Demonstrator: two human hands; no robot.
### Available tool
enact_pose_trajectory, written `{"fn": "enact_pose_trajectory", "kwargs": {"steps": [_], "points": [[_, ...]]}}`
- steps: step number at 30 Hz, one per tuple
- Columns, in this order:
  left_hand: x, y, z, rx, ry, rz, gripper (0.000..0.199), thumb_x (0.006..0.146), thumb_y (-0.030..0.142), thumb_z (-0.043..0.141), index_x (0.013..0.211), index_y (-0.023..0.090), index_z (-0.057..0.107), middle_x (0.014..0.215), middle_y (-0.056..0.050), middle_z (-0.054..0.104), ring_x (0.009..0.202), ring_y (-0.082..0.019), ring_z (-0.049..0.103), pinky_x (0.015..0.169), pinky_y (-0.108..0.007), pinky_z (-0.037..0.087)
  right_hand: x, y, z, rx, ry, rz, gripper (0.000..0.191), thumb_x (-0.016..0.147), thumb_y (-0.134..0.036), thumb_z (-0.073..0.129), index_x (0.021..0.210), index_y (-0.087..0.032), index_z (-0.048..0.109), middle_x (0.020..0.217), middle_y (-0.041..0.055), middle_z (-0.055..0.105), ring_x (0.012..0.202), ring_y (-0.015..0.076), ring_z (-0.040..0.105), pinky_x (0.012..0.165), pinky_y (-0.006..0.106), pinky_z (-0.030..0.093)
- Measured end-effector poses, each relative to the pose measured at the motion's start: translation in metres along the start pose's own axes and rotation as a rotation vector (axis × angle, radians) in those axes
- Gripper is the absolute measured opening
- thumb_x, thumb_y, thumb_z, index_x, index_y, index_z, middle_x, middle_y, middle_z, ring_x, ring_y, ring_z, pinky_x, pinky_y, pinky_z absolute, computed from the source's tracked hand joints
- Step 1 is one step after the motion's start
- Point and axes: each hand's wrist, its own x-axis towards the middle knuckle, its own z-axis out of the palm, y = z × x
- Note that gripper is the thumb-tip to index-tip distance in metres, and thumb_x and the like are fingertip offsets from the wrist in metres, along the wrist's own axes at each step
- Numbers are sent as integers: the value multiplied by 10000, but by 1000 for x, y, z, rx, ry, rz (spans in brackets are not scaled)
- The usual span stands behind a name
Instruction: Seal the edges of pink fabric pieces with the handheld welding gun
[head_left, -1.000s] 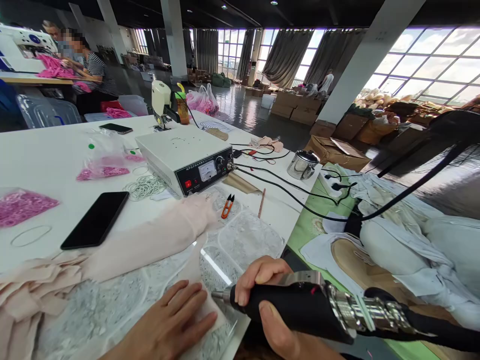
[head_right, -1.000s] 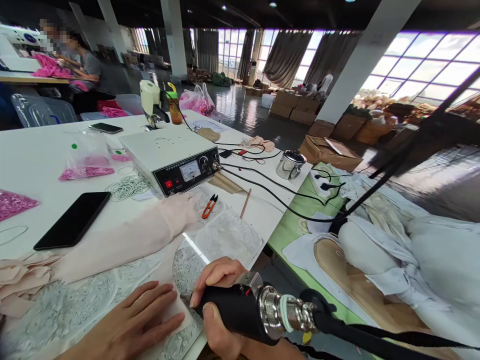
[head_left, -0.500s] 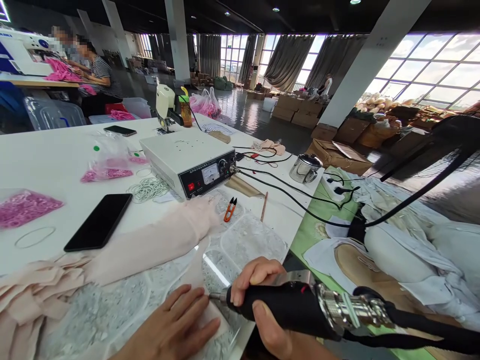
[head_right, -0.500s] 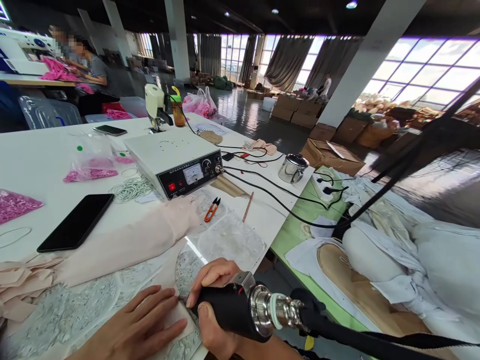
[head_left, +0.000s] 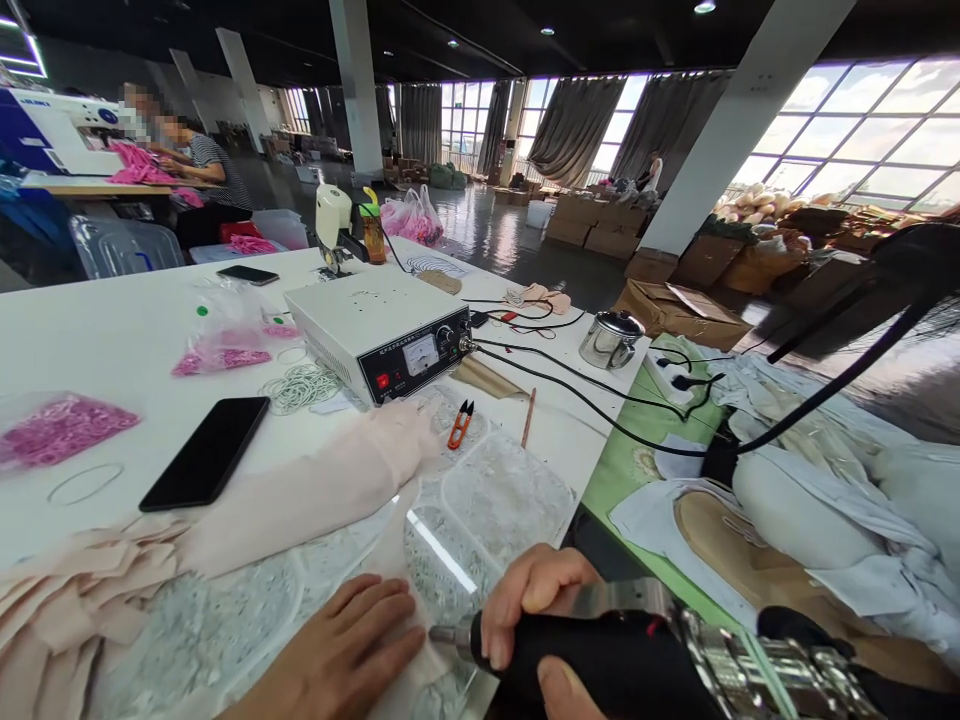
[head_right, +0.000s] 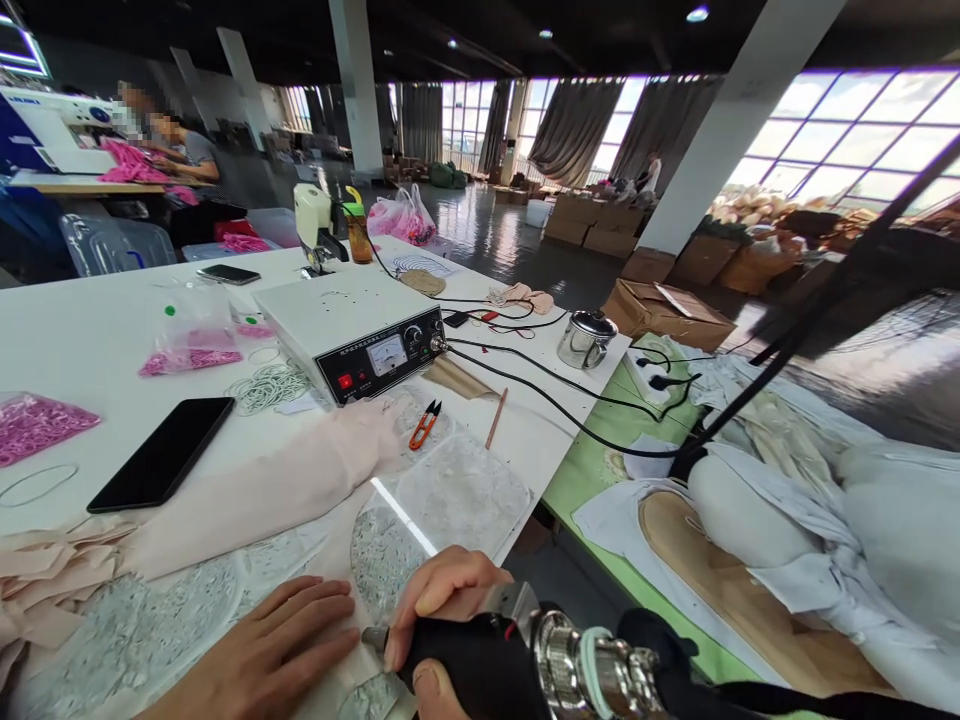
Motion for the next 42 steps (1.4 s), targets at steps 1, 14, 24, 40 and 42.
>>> {"fn": "enact_pose_trajectory", "kwargs": {"steps": [1, 14, 24, 40, 42], "points": [[2, -1, -3, -5, -7, -4, 514, 911, -31, 454, 1356, 183, 601, 1285, -106, 710, 1284, -216, 607, 1141, -379, 452, 0, 0, 1, 16, -2, 31, 321, 852, -579, 744, 876, -285, 618, 753, 7, 681, 476, 152, 654, 479, 317, 594], [5, -13, -7, 151, -30, 10, 370, 1065, 99, 434, 1369, 188, 623, 1280, -94, 710, 1210, -223, 649, 1088, -351, 456, -11, 12, -17, 47, 2, 122, 317, 731, -472, 869, 841, -264, 656, 781, 48, 764, 486, 225, 723, 468, 365, 605], [12, -10, -10, 179, 12, 35, 342, 1061, 66, 396, 1258, 165, 657, 1214, -110, 734, 1050, -235, 694, 931, -379, 484, -9, 7, -19, 149, 10, 260, 429, 744, -671, 774, 767, -261, 653, 757, 72, 749, 487, 260, 735, 500, 438, 639], [16, -7, -10, 150, 5, 12, 320, 1046, 73, 429, 1275, 162, 635, 1135, -100, 704, 1023, -243, 663, 957, -400, 414, -18, 6, -20, 49, -18, 116, 262, 897, -554, 672, 965, -304, 711, 902, 81, 784, 560, 236, 766, 553, 397, 637], [16, -7, -9, 137, 8, -5, 326, 1054, 72, 403, 1267, 160, 633, 1125, -101, 701, 1008, -244, 658, 944, -404, 414, -15, 6, -19, -9, -16, 95, 238, 856, -512, 748, 950, -298, 699, 868, 63, 774, 527, 220, 745, 526, 377, 632]]}}
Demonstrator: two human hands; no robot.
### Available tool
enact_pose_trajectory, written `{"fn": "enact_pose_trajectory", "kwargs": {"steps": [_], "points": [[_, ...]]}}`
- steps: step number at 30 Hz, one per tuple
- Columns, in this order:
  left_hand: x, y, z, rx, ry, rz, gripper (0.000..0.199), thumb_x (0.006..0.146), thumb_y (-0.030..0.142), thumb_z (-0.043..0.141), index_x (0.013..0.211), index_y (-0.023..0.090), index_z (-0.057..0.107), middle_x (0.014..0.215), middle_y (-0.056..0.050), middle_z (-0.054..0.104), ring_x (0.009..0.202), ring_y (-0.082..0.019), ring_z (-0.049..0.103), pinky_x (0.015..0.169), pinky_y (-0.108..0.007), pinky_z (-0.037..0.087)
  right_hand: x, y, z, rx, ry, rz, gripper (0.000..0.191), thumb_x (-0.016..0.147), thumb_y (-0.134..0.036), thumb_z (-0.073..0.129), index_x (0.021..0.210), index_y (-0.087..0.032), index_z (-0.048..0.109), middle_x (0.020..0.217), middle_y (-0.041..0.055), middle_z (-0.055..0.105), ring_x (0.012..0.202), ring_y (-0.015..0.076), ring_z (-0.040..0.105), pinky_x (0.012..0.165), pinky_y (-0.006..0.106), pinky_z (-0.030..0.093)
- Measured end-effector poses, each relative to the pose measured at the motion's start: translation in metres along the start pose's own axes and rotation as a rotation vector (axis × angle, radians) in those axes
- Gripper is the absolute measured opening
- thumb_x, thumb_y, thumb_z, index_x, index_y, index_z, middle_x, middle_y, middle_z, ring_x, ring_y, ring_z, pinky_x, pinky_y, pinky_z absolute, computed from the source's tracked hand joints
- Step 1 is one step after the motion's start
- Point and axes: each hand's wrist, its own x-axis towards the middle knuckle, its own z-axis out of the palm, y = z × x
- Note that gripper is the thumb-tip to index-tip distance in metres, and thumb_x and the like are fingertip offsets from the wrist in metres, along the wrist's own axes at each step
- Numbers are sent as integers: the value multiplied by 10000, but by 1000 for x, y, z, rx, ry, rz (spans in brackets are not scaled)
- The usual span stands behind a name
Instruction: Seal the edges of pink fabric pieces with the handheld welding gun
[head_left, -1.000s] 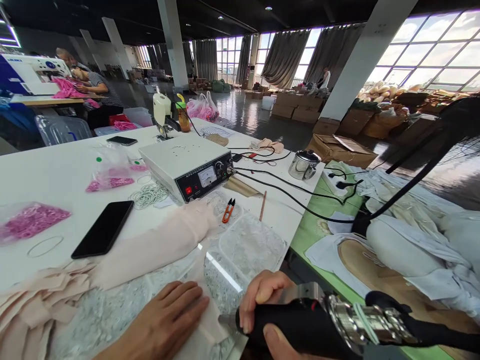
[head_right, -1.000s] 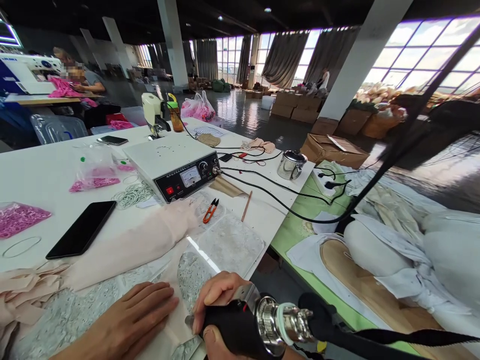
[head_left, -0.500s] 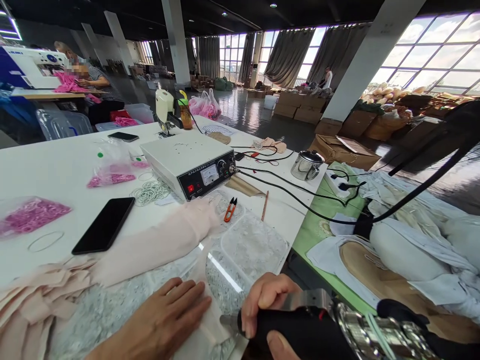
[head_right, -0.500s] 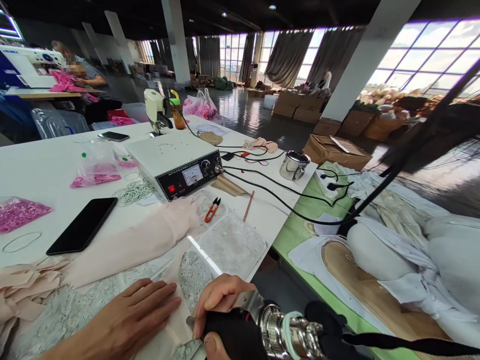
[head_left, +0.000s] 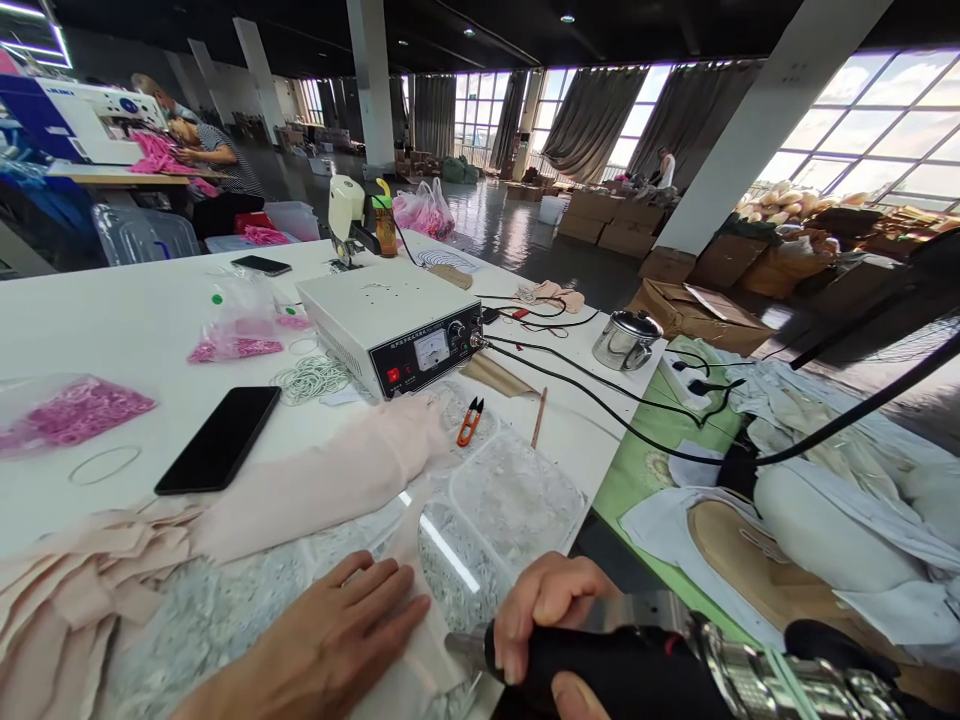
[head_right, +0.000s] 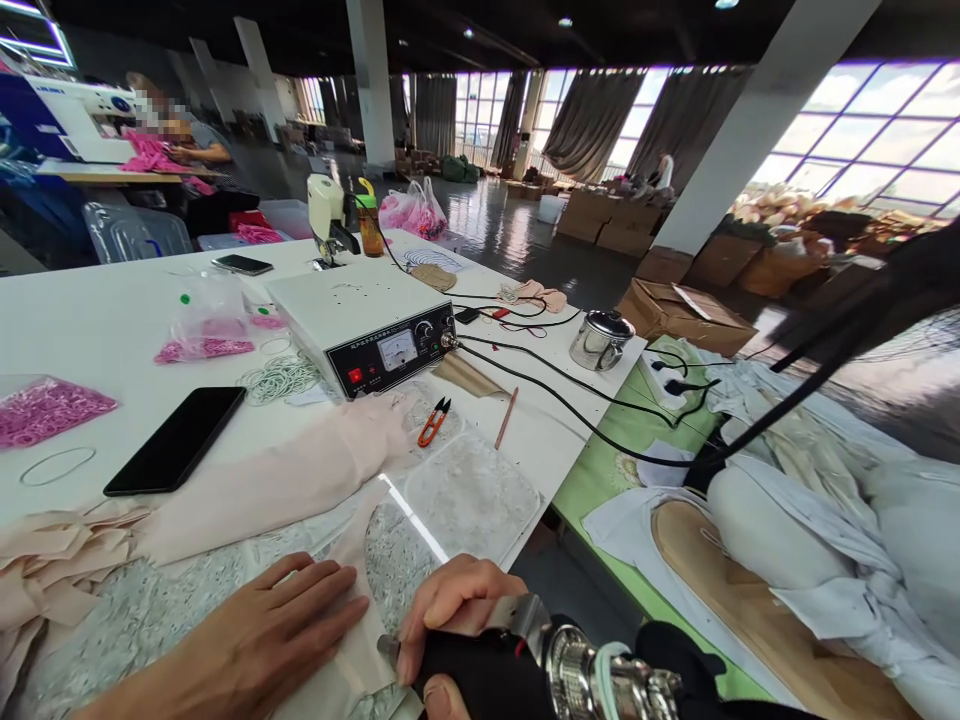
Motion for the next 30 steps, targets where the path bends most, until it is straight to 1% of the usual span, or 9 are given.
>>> {"fn": "enact_pose_trajectory", "kwargs": {"steps": [3, 6, 8, 10, 12, 19, 21, 26, 30], "points": [[1, 2, -2, -37, -30, -23, 295, 1065, 96, 416, 1257, 173, 626, 1107, -94, 699, 972, -234, 654, 919, -390, 431, 9, -3, 10, -119, 53, -127, 219, 819, -387, 811, 967, -305, 672, 821, 32, 747, 472, 185, 694, 464, 326, 602], [3, 2, -6, -53, -65, -34, 240, 1063, 133, 481, 1247, 202, 619, 1094, -81, 700, 943, -218, 656, 893, -358, 460, 19, -8, 30, -255, 212, -285, 165, 896, -391, 709, 1019, -316, 628, 791, 15, 687, 513, 164, 655, 485, 308, 569], [3, 2, -8, -58, -70, -38, 236, 1062, 134, 485, 1241, 212, 618, 1095, -77, 700, 940, -215, 658, 894, -352, 469, 25, -11, 42, -296, 265, -310, 157, 929, -411, 649, 1041, -312, 601, 802, 6, 640, 552, 153, 629, 520, 306, 548], [4, 2, -9, -69, -71, -44, 241, 1061, 131, 486, 1240, 222, 619, 1098, -72, 698, 937, -212, 660, 904, -348, 471, 30, -14, 49, -303, 251, -296, 157, 947, -416, 624, 1057, -310, 587, 831, 1, 613, 569, 143, 614, 546, 303, 536], [3, 2, -9, -76, -63, -53, 239, 1063, 140, 494, 1242, 232, 621, 1098, -68, 693, 930, -209, 659, 913, -345, 470, 33, -14, 51, -307, 222, -288, 155, 958, -414, 618, 1066, -310, 577, 847, 1, 604, 581, 142, 614, 561, 306, 533], [2, 2, -6, -96, -62, -59, 254, 1068, 150, 477, 1262, 234, 619, 1091, -69, 687, 948, -215, 650, 923, -346, 470, 36, -9, 49, -344, 185, -268, 150, 979, -426, 601, 1072, -320, 552, 868, -8, 599, 596, 136, 617, 588, 311, 541], [1, 1, -6, -97, -66, -58, 261, 1067, 142, 477, 1265, 233, 620, 1086, -68, 687, 949, -214, 652, 923, -343, 469, 37, -11, 49, -362, 184, -275, 146, 982, -428, 595, 1067, -319, 549, 854, -12, 602, 595, 134, 609, 586, 306, 541], [1, 1, -4, -112, -53, -57, 265, 1068, 142, 469, 1268, 228, 621, 1083, -63, 688, 926, -208, 651, 924, -340, 462, 39, -18, 48, -437, 126, -251, 97, 988, -378, 601, 1018, -306, 544, 816, 4, 639, 630, 162, 623, 600, 320, 553], [3, 2, -6, -111, -40, -58, 247, 1072, 145, 457, 1237, 212, 629, 1094, -65, 696, 908, -206, 654, 909, -341, 446, 40, -19, 47, -409, 129, -257, 101, 984, -388, 607, 1039, -317, 561, 806, -6, 637, 613, 155, 610, 603, 317, 548]]}}
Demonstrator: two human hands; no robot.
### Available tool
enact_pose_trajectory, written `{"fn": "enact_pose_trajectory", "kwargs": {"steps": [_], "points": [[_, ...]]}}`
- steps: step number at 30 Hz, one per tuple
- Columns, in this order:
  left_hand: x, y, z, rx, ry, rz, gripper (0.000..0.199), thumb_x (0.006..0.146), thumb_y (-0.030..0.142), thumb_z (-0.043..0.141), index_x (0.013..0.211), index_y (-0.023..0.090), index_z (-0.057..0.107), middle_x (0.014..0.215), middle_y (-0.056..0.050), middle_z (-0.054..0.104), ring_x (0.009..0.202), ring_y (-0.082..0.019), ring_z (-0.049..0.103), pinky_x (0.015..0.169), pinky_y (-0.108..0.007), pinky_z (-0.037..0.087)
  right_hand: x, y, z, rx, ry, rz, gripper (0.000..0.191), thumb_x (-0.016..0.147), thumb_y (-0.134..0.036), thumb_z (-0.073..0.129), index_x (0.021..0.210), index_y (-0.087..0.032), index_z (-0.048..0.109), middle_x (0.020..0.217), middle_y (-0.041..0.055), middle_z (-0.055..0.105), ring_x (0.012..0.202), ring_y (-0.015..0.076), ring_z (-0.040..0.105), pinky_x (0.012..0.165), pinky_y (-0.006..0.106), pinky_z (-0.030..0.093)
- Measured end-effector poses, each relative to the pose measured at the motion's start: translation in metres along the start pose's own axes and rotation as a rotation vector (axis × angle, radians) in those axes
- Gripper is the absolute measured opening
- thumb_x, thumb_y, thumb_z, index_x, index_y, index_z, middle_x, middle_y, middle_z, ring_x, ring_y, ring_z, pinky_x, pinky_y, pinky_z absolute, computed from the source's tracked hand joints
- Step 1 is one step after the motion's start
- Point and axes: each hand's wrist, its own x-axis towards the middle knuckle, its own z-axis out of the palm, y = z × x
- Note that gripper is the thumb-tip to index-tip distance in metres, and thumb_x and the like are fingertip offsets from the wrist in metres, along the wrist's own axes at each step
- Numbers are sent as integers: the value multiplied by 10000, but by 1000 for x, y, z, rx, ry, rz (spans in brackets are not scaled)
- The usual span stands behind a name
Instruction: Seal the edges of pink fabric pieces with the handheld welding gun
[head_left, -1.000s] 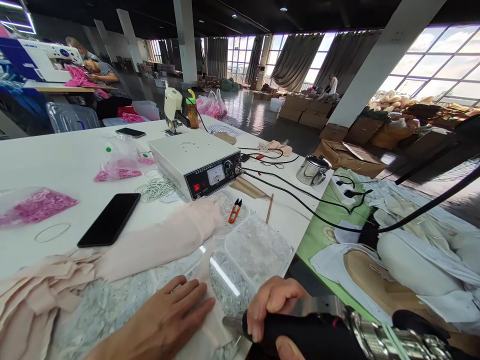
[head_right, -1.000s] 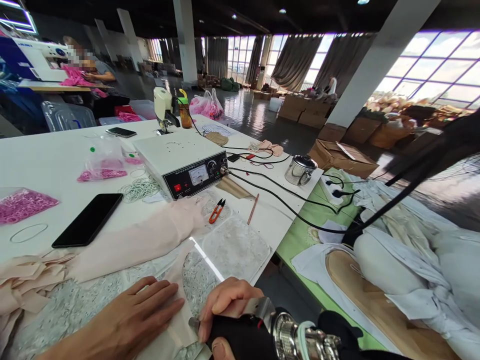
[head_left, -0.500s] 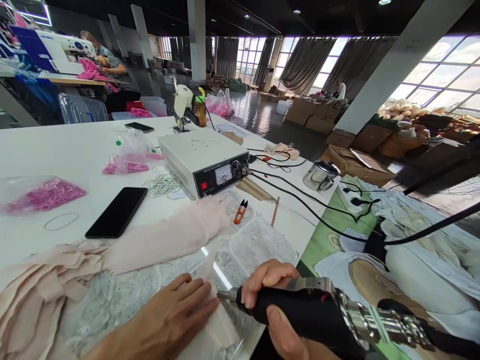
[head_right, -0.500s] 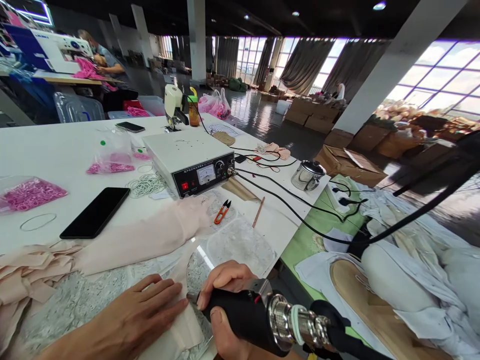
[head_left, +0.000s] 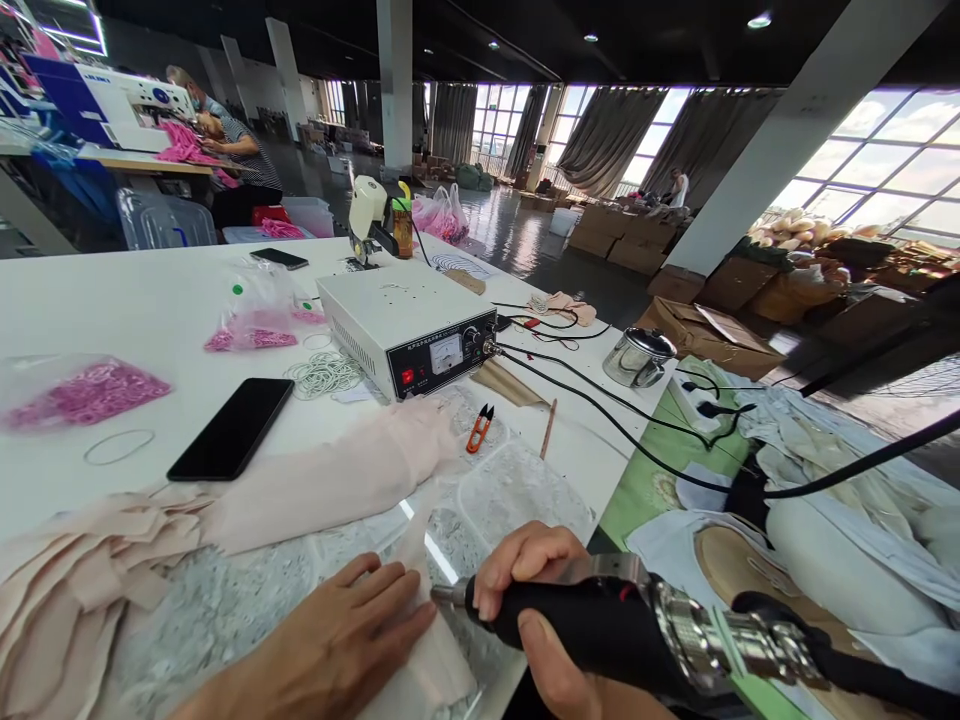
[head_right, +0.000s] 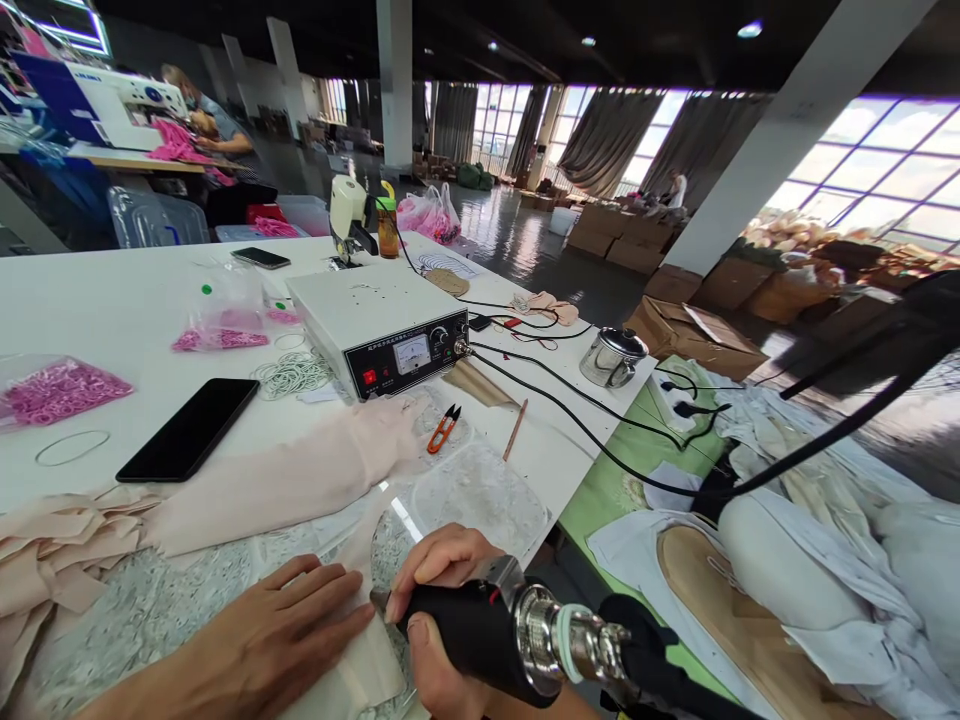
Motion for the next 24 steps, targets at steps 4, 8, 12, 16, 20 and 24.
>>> {"fn": "enact_pose_trajectory", "kwargs": {"steps": [4, 8, 12, 16, 20, 24], "points": [[3, 6, -9, -15, -3, 21, 240, 1073, 150, 461, 1210, 219, 646, 1092, -56, 711, 915, -202, 659, 897, -333, 455, -8, -4, -7, 110, 30, 34, 136, 975, -409, 610, 1070, -317, 578, 865, 5, 619, 642, 151, 621, 602, 307, 543], [1, 13, -11, -29, -14, 49, 291, 1081, 138, 414, 1229, 207, 654, 1112, -65, 722, 952, -212, 672, 918, -347, 456, -19, -11, -17, 171, 33, 104, 145, 976, -411, 604, 1091, -327, 573, 926, 12, 608, 680, 158, 640, 644, 335, 563], [-4, 15, -2, -15, 19, 35, 381, 1081, 93, 329, 1243, 202, 656, 1171, -92, 714, 998, -232, 678, 952, -381, 448, -22, -8, -14, 194, 88, 92, 168, 971, -459, 602, 1071, -330, 563, 890, -9, 588, 623, 140, 613, 602, 319, 543], [-4, 13, -1, -13, 5, 41, 382, 1059, 70, 350, 1255, 205, 649, 1187, -97, 714, 1014, -235, 687, 968, -389, 470, -23, -2, -7, 205, 124, 64, 181, 967, -461, 605, 1062, -318, 549, 880, -13, 578, 588, 129, 607, 570, 312, 526], [-1, 7, -10, -25, -52, 83, 369, 1016, 36, 389, 1257, 174, 632, 1190, -103, 721, 1030, -225, 693, 976, -361, 494, -23, 4, -4, 179, 127, 31, 194, 969, -466, 602, 1055, -307, 533, 872, -10, 576, 556, 127, 597, 547, 313, 513], [-1, -2, -8, -100, -3, 67, 378, 1021, 36, 390, 1300, 183, 599, 1193, -103, 724, 1060, -220, 688, 965, -350, 517, -22, 7, -3, 177, 120, -2, 187, 971, -459, 597, 1064, -311, 531, 864, -7, 585, 545, 126, 584, 533, 310, 512]]}}
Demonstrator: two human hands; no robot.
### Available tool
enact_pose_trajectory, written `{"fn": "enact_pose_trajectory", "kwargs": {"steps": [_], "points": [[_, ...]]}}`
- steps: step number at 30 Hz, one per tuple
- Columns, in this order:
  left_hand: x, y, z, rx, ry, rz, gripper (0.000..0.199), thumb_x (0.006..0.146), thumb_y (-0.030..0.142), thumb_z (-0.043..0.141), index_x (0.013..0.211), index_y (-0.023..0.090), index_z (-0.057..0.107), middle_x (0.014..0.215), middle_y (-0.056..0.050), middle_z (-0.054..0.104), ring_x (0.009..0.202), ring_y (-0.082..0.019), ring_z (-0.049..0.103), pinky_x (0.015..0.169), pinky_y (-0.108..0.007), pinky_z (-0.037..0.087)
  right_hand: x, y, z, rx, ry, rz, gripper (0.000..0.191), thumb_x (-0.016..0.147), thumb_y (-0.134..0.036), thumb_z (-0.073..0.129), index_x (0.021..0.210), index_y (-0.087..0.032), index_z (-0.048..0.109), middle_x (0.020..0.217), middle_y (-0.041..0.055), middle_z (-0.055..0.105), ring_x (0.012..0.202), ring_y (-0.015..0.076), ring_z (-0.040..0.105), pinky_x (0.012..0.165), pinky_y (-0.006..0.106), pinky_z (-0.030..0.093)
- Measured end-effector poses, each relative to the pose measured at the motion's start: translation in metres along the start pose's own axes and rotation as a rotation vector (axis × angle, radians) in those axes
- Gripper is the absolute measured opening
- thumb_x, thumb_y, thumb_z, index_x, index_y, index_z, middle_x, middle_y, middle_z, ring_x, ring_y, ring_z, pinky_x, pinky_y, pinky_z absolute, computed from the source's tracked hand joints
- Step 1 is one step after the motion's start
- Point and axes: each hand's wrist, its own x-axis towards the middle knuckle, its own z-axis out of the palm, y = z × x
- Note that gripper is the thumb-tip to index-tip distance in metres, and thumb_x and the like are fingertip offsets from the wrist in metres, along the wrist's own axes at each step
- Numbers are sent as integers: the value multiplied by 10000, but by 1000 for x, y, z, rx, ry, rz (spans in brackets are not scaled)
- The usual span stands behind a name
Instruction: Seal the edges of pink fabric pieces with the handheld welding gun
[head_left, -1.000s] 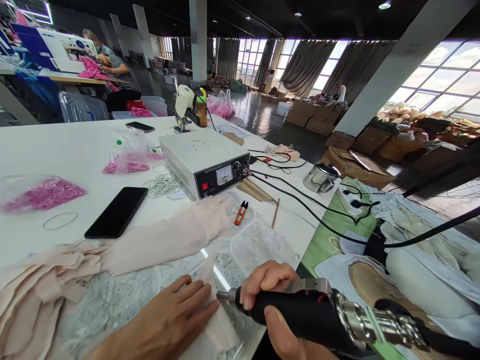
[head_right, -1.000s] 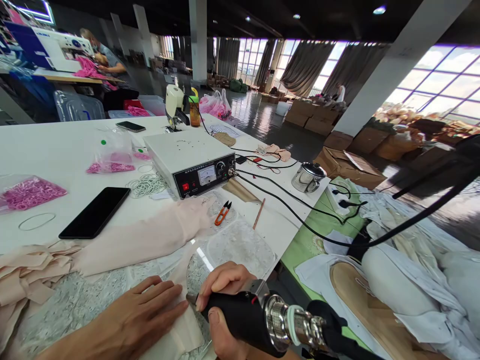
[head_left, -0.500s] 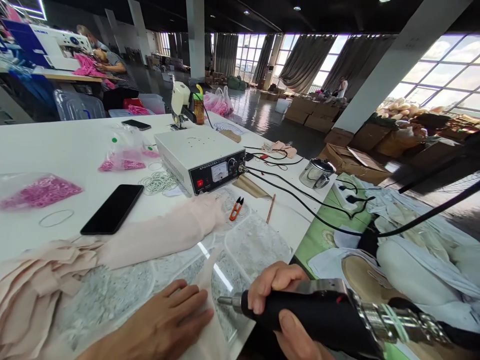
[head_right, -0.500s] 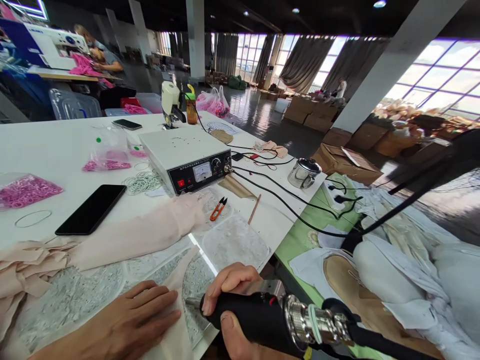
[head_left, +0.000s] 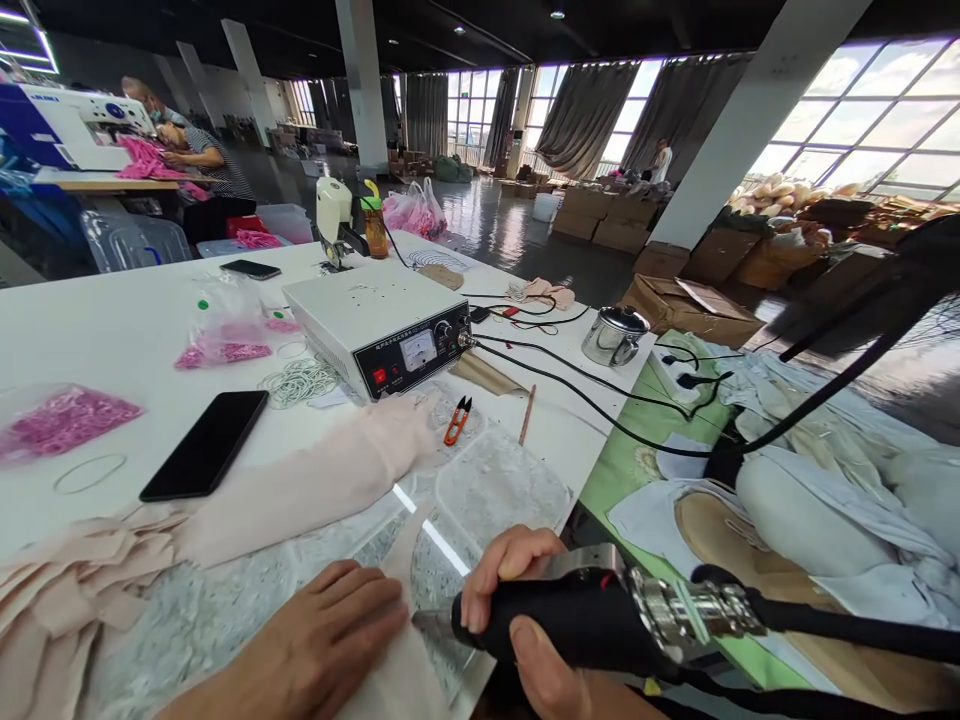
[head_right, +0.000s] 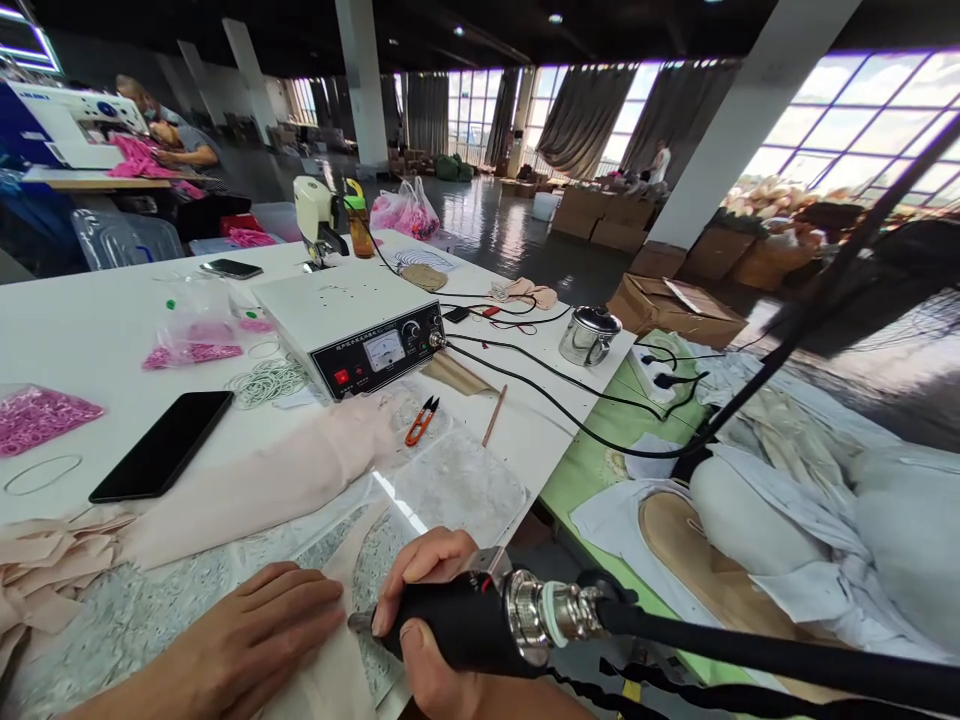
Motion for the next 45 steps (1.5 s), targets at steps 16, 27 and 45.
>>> {"fn": "enact_pose_trajectory", "kwargs": {"steps": [16, 27, 45], "points": [[7, -4, 30, 29, 214, -282, 237, 1044, 155, 454, 1177, 222, 638, 1169, -103, 696, 1077, -245, 664, 913, -378, 532, -7, -9, -1, 58, -9, 82, 181, 950, -432, 636, 1090, -333, 580, 886, 12, 648, 594, 147, 627, 554, 316, 537], [5, -7, 31, 18, 79, -291, 472, 983, 222, 608, 1448, 262, 541, 1434, -95, 649, 1347, -303, 582, 1111, -484, 501, -19, -1, -8, 78, 0, 133, 229, 903, -475, 723, 1013, -289, 647, 854, 44, 713, 548, 154, 646, 536, 334, 549], [13, -33, 12, -143, -101, -251, 868, 901, 278, 770, 1628, 301, 295, 1535, -92, 564, 1463, -328, 472, 1196, -535, 388, -13, 2, -11, 113, -123, 6, 226, 945, -407, 696, 1156, -336, 658, 859, 27, 752, 500, 143, 647, 507, 305, 562]]}}
